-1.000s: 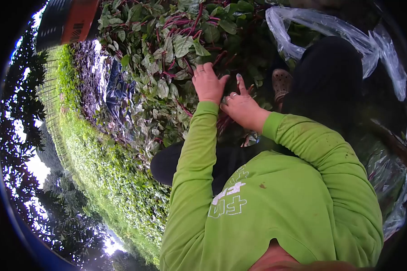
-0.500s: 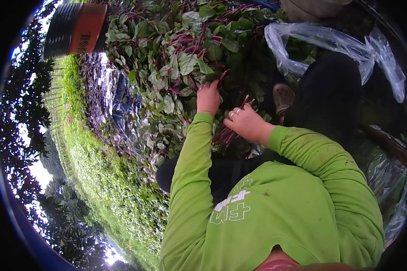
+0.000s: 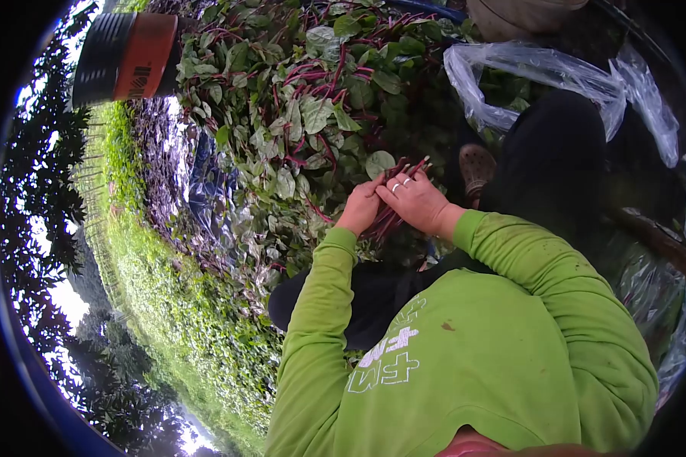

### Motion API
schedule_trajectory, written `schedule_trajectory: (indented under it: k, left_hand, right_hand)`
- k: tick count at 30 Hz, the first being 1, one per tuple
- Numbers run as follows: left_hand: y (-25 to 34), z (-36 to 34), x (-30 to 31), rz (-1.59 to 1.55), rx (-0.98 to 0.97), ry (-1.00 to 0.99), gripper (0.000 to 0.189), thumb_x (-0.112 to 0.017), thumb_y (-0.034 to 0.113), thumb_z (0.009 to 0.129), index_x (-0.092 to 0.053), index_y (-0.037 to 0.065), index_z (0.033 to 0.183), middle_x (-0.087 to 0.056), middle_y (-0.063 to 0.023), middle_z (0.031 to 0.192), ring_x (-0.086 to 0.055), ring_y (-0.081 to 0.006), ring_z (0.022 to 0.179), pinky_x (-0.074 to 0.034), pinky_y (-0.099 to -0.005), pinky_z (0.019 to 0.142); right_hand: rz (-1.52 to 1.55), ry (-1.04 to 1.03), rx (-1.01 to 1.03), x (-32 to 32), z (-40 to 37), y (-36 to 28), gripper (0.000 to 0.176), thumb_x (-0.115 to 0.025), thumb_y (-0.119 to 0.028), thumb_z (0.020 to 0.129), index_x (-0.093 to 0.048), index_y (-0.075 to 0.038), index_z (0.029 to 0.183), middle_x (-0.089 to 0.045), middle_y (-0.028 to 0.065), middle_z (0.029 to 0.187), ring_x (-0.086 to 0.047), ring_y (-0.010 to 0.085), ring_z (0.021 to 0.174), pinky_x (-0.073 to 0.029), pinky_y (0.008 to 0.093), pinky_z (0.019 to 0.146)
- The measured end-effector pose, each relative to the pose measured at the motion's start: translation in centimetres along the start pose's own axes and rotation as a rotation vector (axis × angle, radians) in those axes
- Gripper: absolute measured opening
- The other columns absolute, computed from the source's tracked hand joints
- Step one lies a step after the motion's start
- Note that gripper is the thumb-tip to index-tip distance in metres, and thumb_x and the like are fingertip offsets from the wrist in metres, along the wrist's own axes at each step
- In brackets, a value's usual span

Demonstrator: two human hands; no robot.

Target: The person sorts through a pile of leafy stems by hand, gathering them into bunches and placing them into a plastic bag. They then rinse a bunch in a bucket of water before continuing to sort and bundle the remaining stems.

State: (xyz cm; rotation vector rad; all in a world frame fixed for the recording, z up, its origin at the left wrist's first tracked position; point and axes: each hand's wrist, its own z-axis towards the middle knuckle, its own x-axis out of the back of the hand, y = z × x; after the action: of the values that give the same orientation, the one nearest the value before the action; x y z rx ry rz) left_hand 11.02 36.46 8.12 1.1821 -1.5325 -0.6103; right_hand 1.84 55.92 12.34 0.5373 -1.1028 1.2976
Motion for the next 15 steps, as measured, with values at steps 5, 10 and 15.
schedule_trajectory:
  k: [5, 10, 15]
  left_hand:
    - [7.2, -2.4, -1.1, 0.402, 0.216, 0.089, 0.080, -0.048, 0.013, 0.099, 0.001, 0.000, 0.162, -0.069, -0.0303, 0.104, -0.067, -0.0471, 0.095, -0.051, -0.0487, 0.085]
    - [6.8, -4.1, -2.1, 0.278, 0.129, 0.130, 0.087, -0.048, 0.011, 0.096, 0.008, 0.002, 0.161, -0.071, -0.0271, 0.097, -0.066, -0.0497, 0.084, -0.052, -0.0545, 0.077]
    - [7.3, -3.4, 1.5, -0.024, 0.452, 0.014, 0.059, -0.059, 0.011, 0.086, -0.058, 0.006, 0.144, -0.068, -0.0174, 0.101, -0.064, -0.0260, 0.086, -0.052, -0.0380, 0.082]
  right_hand:
    - [-0.073, -0.149, -0.045, -0.5, -0.1, -0.2, 0.029, -0.058, -0.019, 0.086, -0.066, -0.008, 0.112, -0.062, 0.0061, 0.108, -0.060, 0.0245, 0.106, -0.048, 0.0433, 0.088]
    - [-0.030, -0.121, 0.028, -0.7, -0.8, -0.3, 0.015, -0.060, -0.019, 0.083, -0.067, -0.011, 0.095, -0.064, 0.0034, 0.100, -0.060, 0.0222, 0.100, -0.046, 0.0389, 0.085]
    - [0.042, -0.084, 0.213, 0.0, -2.3, -1.4, 0.018, -0.061, -0.021, 0.080, -0.068, -0.014, 0.095, -0.063, 0.0007, 0.098, -0.059, 0.0197, 0.099, -0.044, 0.0355, 0.084]
